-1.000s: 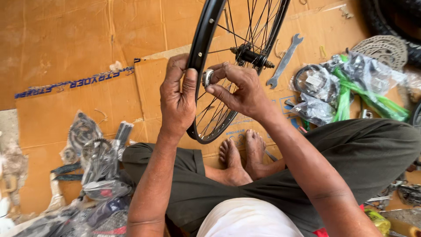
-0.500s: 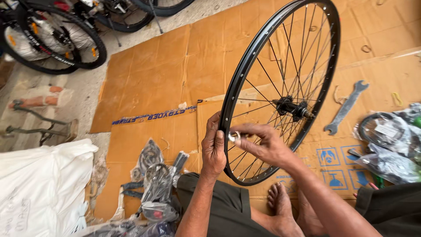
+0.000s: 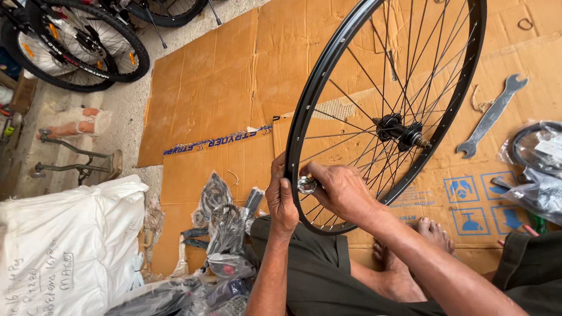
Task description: The person sits on the floor and installs a rubber tire strip into the rim of a bicycle wheel. They then use a metal tool to tighten the spokes of the wheel, rotating the wheel to access different sections.
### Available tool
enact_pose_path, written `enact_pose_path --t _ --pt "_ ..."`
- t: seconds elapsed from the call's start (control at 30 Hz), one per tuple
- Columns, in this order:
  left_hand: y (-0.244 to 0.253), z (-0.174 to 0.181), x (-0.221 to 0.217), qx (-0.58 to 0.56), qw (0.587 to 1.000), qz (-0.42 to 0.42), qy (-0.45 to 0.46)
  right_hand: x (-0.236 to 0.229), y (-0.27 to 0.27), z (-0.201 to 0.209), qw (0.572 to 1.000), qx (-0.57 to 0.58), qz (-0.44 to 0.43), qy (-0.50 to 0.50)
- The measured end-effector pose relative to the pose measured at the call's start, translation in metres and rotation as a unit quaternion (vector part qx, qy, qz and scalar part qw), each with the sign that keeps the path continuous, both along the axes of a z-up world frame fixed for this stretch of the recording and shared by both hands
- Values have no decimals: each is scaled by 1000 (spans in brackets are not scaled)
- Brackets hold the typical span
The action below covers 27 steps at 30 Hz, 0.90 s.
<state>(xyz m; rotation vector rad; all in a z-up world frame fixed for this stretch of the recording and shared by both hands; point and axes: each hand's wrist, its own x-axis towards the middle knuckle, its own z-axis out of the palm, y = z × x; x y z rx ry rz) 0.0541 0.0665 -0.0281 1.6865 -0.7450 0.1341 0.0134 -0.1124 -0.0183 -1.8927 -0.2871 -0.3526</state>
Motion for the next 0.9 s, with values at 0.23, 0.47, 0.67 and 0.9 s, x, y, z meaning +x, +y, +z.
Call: enact_pose_path --t 0.23,0.47,0.67,0.9 --pt "4 -3 -2 15 1000 7 -14 -5 -6 -4 992 101 68 29" --pt "1 -2 -5 20 1000 1 -15 -10 -15 -10 981 173 76 -34" --pt "9 -2 -2 12 999 24 27 5 -7 -3 993 90 65 46" --pt "8 -4 -1 20 1000 10 -18 -2 0 -10 998 -8 66 18"
